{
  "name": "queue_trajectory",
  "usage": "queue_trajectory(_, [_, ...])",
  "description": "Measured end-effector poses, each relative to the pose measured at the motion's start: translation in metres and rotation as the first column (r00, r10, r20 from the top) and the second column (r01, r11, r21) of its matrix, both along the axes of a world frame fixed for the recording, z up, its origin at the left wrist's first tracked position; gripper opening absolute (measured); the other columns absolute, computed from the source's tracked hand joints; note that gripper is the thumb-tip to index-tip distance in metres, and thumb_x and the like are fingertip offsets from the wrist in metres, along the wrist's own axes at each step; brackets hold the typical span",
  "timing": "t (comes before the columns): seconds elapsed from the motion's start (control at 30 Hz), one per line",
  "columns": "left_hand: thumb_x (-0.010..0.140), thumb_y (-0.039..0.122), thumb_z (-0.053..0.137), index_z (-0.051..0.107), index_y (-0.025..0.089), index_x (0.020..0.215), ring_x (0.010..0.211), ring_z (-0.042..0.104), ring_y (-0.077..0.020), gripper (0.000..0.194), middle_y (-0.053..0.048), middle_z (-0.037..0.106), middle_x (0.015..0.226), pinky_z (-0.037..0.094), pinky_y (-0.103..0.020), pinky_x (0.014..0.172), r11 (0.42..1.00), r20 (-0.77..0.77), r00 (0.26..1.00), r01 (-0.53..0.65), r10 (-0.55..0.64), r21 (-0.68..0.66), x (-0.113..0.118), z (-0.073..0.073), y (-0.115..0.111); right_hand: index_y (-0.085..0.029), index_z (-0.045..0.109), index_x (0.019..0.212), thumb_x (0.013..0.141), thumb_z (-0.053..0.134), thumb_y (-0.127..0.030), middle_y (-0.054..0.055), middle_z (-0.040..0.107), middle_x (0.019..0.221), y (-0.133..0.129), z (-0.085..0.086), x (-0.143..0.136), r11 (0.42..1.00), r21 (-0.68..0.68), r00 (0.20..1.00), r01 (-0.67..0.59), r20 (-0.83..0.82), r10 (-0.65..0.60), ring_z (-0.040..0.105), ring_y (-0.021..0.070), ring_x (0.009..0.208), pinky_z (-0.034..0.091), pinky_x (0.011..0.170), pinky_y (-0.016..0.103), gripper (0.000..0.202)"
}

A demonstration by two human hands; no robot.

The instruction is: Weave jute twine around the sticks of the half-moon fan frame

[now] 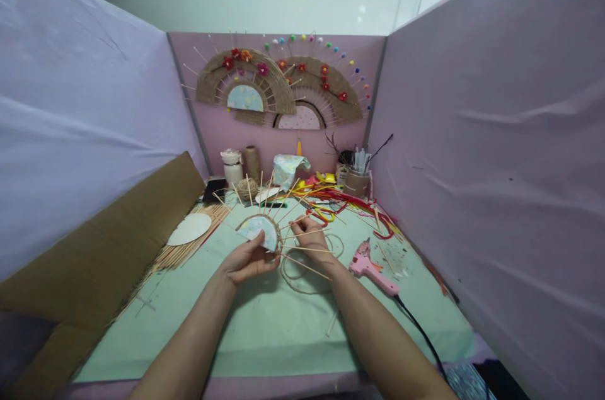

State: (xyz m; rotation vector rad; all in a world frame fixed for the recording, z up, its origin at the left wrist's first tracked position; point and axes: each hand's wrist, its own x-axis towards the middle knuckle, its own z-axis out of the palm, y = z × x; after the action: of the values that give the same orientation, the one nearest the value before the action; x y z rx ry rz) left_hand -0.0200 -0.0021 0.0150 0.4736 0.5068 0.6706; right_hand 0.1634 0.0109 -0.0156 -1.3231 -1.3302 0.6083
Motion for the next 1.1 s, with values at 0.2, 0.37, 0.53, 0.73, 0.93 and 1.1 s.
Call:
queue_trajectory(0.2, [0.08,0.025,0.061,0.059,0.014,0.09,0.074,0.065,-0.0204,0.015,-0.01,0.067,0.08,0.052,-0.034,0.068,1.0,-0.011,1.0,-0.017,0.017,0.016,0.0,-0.001,0.001,-0.02,0.05,0.062,0.072,0.054,-0.04,-0.002,0.045,0.056,-0.001,0.0,-0.003,1.0,0.016,0.999,-0.019,-0.043,0.019,0.037,0.0125,0.053,0.031,0.051,0.026,0.023])
queue_trajectory(0.37, [0.078,0.022,0.063,0.061,0.013,0.089,0.072,0.065,-0.0201,0.014,-0.01,0.067,0.081,0.051,-0.033,0.068,1.0,-0.008,1.0,-0.022,0.022,0.004,0.0,0.001,0.001,-0.02,0.049,0.061,0.073,0.054,-0.039,-0.003,0.045,0.056,-0.002,0.001,-0.002,0.999,0.025,0.998,-0.04,-0.043,0.041,0.038,0.0128,0.054,0.031,0.053,0.027,0.023])
queue_trajectory(0.53, [0.08,0.022,0.06,0.061,0.012,0.089,0.072,0.065,-0.0198,0.013,-0.01,0.067,0.079,0.051,-0.032,0.066,1.0,-0.027,0.999,-0.024,0.023,-0.007,0.001,0.002,0.001,-0.02,0.05,0.062,0.074,0.054,-0.04,-0.003,0.045,0.057,-0.003,0.002,-0.002,0.999,0.029,0.999,-0.035,-0.022,0.036,0.038,0.0124,0.055,0.032,0.053,0.026,0.024])
queue_trajectory(0.73, [0.079,0.021,0.061,0.061,0.014,0.088,0.07,0.065,-0.0199,0.011,-0.009,0.067,0.077,0.051,-0.034,0.067,0.999,-0.031,0.999,-0.027,0.027,-0.03,0.001,0.005,-0.001,-0.019,0.052,0.064,0.073,0.055,-0.043,-0.003,0.041,0.055,-0.004,0.006,0.0,0.998,0.055,0.997,0.031,-0.066,-0.027,0.033,0.0116,0.053,0.029,0.05,0.026,0.026])
queue_trajectory(0.93, [0.08,0.02,0.06,0.059,0.012,0.09,0.071,0.064,-0.0212,0.013,-0.009,0.067,0.076,0.05,-0.043,0.079,0.999,-0.004,0.999,-0.044,0.044,-0.032,0.002,0.004,0.0,-0.018,0.053,0.064,0.072,0.058,-0.043,-0.004,0.039,0.053,-0.005,0.009,0.0,0.995,0.084,0.992,0.053,-0.123,-0.043,0.033,0.0106,0.051,0.028,0.049,0.025,0.027])
queue_trajectory(1.1, [0.083,0.02,0.055,0.057,0.011,0.091,0.071,0.064,-0.019,0.012,-0.009,0.066,0.076,0.053,-0.035,0.073,0.993,-0.015,0.994,-0.112,0.112,-0.03,0.003,0.002,0.004,-0.019,0.049,0.061,0.074,0.057,-0.043,-0.004,0.04,0.054,-0.006,0.011,0.001,0.99,0.132,0.992,0.057,-0.12,-0.041,0.034,0.0101,0.051,0.029,0.05,0.024,0.029])
